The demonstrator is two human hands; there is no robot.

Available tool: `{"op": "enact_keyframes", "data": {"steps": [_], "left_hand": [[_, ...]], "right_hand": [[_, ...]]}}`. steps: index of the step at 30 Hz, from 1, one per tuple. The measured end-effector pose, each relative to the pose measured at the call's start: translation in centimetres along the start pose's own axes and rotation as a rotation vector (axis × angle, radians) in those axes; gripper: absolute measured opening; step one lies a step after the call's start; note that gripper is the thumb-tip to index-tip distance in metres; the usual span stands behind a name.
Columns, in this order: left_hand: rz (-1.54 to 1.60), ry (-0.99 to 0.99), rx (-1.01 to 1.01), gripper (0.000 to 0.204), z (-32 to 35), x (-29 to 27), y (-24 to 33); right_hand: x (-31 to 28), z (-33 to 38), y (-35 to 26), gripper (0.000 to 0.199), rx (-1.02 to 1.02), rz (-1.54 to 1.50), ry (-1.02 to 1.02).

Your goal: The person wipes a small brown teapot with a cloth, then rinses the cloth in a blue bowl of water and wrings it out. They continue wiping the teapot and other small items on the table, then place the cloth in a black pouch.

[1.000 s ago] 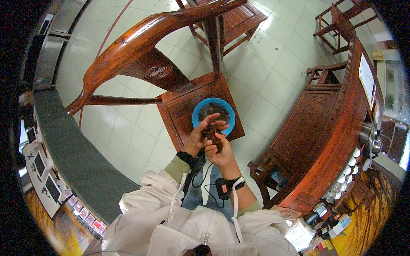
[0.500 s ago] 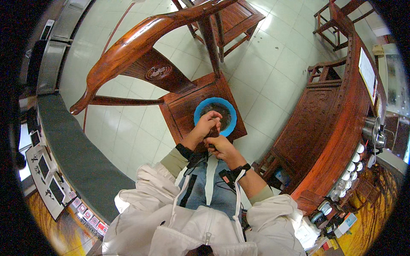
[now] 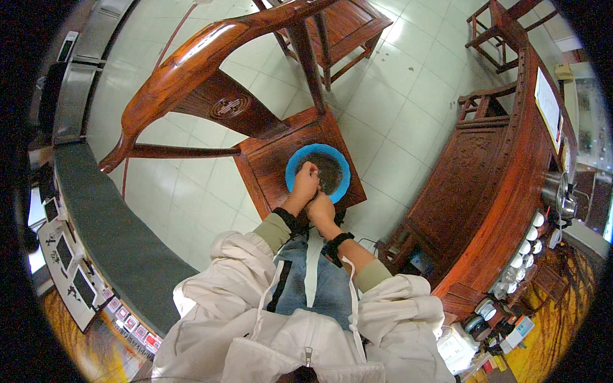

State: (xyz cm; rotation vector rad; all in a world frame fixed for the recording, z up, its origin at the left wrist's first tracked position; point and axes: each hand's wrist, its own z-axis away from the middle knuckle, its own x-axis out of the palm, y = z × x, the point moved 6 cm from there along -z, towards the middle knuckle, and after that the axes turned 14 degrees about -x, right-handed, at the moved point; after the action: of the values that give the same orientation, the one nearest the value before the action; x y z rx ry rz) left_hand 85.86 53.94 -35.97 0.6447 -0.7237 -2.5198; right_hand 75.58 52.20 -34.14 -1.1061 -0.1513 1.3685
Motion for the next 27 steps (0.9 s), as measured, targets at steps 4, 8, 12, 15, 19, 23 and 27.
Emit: {"op": "enact_keyframes", "data": {"steps": [4, 8, 12, 15, 19, 23, 27], "left_hand": [[-0.019, 0.164, 0.027, 0.011, -1.9, 0.4, -2.2], [0.187, 0.223, -0.114, 0.019, -3.0, 0.5, -4.8], [0.153, 0.087, -0.466, 0.031, -2.5, 0.6, -5.4], [0.534, -0.292, -0.524, 0.043, -0.2, 0.4, -3.1], [0.897, -0.700, -0.425, 0.048, 5.1, -2.6, 1.0], [0.800, -0.907, -0.329, 0.051, 11.0, -4.2, 4.5], [1.288, -1.034, -0.232, 0.051, 16.5, -3.7, 9.1]], "right_hand": [[-0.2, -0.1, -0.4, 0.041, 0.014, 0.072, -0.003], [-1.3, -0.1, -1.2, 0.038, -0.030, 0.226, 0.037], [-1.7, -0.2, -1.6, 0.038, -0.116, 0.310, -0.006], [-1.9, -0.4, -1.0, 0.032, -0.046, 0.101, -0.070], [-1.8, 1.3, -2.0, 0.024, 0.309, -0.832, -0.229], [-4.1, 5.5, -8.1, 0.023, 0.526, -1.659, -0.365], [-5.2, 8.9, -13.5, 0.030, 0.583, -2.200, -0.520]]}}
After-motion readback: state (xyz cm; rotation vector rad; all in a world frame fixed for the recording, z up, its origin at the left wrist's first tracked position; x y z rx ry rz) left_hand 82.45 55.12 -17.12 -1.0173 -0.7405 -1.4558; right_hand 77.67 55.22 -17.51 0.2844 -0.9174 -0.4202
